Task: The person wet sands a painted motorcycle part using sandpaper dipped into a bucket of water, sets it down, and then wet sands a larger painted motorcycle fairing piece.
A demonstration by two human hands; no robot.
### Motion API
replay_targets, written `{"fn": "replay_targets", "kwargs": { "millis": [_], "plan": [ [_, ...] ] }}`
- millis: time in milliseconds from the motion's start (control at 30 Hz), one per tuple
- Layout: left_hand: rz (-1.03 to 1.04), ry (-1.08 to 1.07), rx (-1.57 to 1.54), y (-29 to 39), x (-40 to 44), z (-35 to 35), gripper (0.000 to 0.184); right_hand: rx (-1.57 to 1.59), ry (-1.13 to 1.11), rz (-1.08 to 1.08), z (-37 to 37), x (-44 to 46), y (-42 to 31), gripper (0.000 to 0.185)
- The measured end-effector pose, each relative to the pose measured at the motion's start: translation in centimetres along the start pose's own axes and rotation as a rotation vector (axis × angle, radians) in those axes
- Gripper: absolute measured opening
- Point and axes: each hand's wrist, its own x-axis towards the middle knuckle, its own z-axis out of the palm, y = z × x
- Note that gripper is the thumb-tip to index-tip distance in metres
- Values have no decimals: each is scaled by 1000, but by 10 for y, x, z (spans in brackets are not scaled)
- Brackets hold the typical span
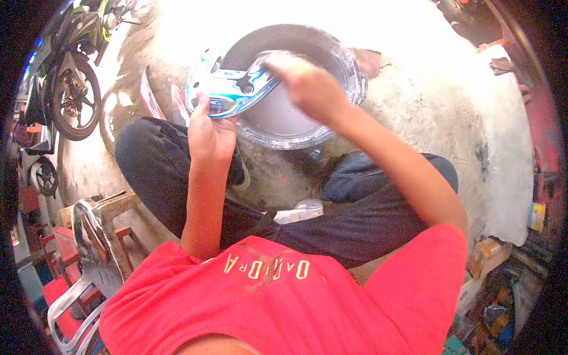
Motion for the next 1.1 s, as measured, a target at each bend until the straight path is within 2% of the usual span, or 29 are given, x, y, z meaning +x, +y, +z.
{"fn": "replay_targets", "kwargs": {
  "millis": [33, 100, 133, 233, 333, 367, 433, 467, 500, 567, 667, 767, 833, 900, 1000, 1100],
  "plan": [
    [7, 21, 15, 1, -3, 4, 34, 77, -129, 270, -9, 3, 4, 40],
    [25, 60, 39, 2, -5, 11, 34, -104, 29, -24, 11, -7, 5, 41],
    [27, 56, 43, 3, -5, 10, 34, -80, 34, -150, 9, -8, -19, 42],
    [34, 41, 44, 4, 0, 4, 35, 39, -36, -248, 4, -12, -41, 38],
    [18, 37, 2, 1, 1, 1, 35, 35, -72, 123, -6, 3, 2, 35],
    [28, 43, 27, 3, -3, 5, 35, 54, -115, 167, -12, 4, 3, 34],
    [55, 59, 68, 5, -8, 13, 35, -23, -11, -51, 2, -4, -17, 35],
    [34, 30, 54, 4, -5, 7, 35, -22, -28, -146, 6, -9, -34, 37],
    [14, -4, 44, 5, 1, 1, 35, -38, -44, -190, 4, -13, -52, 37],
    [12, -16, 41, 4, 3, -8, 35, -19, -16, -262, 4, -9, -36, 37],
    [41, 25, 52, 3, -5, 8, 34, -71, -30, 48, 1, 0, 12, 37],
    [32, 18, 60, 2, -1, 4, 34, -112, 28, -157, 9, -8, -14, 36],
    [25, -26, 57, 3, 4, -6, 34, -76, -10, -227, 8, -13, -50, 38],
    [12, -5, 54, 5, 0, -1, 33, -106, -8, -295, 2, -8, -30, 37],
    [17, 30, 34, 5, -6, 4, 33, -96, -82, 35, -8, 1, 6, 35],
    [43, 11, 30, 5, 1, 1, 34, -125, -55, -160, 0, -11, -30, 37]
  ]
}}
